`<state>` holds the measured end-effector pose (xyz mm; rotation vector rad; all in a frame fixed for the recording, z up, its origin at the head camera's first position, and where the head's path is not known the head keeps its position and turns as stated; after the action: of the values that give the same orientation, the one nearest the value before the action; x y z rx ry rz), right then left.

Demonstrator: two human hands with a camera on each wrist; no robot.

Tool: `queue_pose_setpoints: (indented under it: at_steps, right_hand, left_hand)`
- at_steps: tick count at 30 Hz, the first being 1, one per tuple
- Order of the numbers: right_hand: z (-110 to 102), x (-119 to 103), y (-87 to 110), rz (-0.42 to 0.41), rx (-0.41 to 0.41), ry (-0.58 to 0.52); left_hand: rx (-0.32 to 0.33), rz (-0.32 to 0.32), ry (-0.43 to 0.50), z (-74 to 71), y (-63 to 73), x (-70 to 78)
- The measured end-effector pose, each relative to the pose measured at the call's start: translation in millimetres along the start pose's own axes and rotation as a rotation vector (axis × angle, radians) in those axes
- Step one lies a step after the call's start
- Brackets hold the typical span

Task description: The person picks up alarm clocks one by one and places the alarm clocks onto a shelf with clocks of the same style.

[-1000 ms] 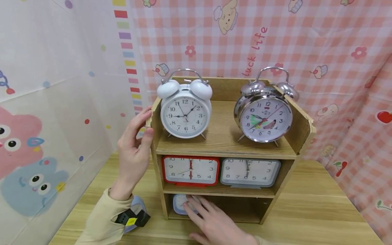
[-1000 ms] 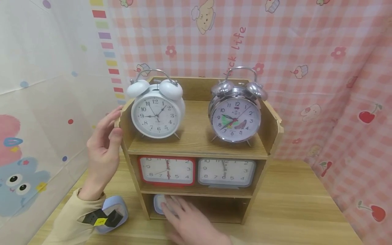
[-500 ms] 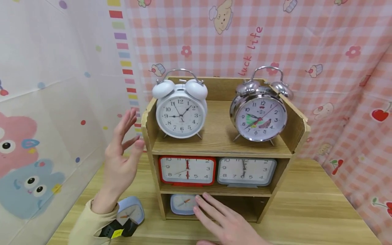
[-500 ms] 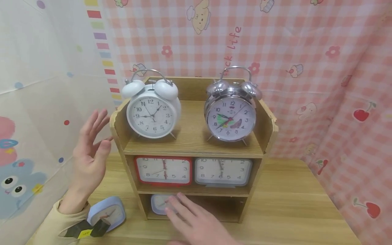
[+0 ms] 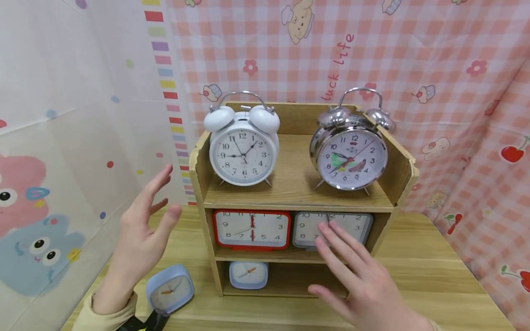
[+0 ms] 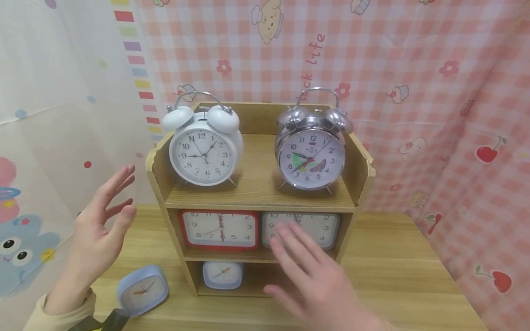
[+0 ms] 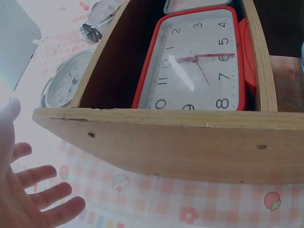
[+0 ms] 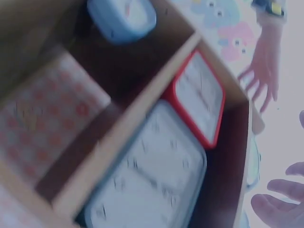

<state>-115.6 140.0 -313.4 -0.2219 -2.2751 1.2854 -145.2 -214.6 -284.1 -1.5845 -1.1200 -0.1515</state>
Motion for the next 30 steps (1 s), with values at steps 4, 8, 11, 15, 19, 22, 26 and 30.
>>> queue_pose_setpoints:
  at_steps: [4, 8, 11, 15, 19, 22, 26, 30]
  right_hand:
    - [-16.8, 15.3, -4.2, 0.043, 0.079, 0.042]
    - [-30.5, 28.1, -5.9, 0.092, 0.156, 0.106]
    - [-39.3, 36.6, -5.5, 0.139, 0.226, 0.158]
    - [-52.6, 49.4, -4.2, 0.197, 0.338, 0.237]
    - [-67.0, 62.1, -4.8, 0.257, 0.406, 0.298]
    - [-74.2, 68.9, -7.1, 0.337, 0.418, 0.332]
    - [-81.1, 78.5, -6.5, 0.477, 0.319, 0.321]
    - [-85.7, 91.1, 1.0, 0.603, 0.192, 0.192]
  left_hand:
    - [-0.010, -0.022, -0.042, -2.0, 3.7, -0.8]
    - [-0.020, -0.030, -0.069, -3.5, 11.0, -5.9]
    - [-0.040, -0.043, -0.101, -3.9, 21.3, -12.7]
    - [-0.064, -0.067, -0.154, -4.1, 32.3, -22.8]
    - [-0.073, -0.072, -0.188, -6.4, 36.9, -30.2]
    - [-0.077, -0.078, -0.209, -9.3, 40.0, -35.3]
    - [-0.069, -0.081, -0.221, -13.9, 42.6, -42.5]
    - [-0.059, -0.098, -0.231, -18.3, 43.9, -50.1]
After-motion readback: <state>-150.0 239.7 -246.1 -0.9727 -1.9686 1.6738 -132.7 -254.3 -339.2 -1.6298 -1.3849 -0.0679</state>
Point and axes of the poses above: each hand's wrist, its own y-axis away from the middle knuckle, its own z-axis out of the palm, x = y × z, the point moved 2 cm from there along -y, towards the middle knuckle, and after that the axes turned 9 degrees about -z, right-handed, at the moved point
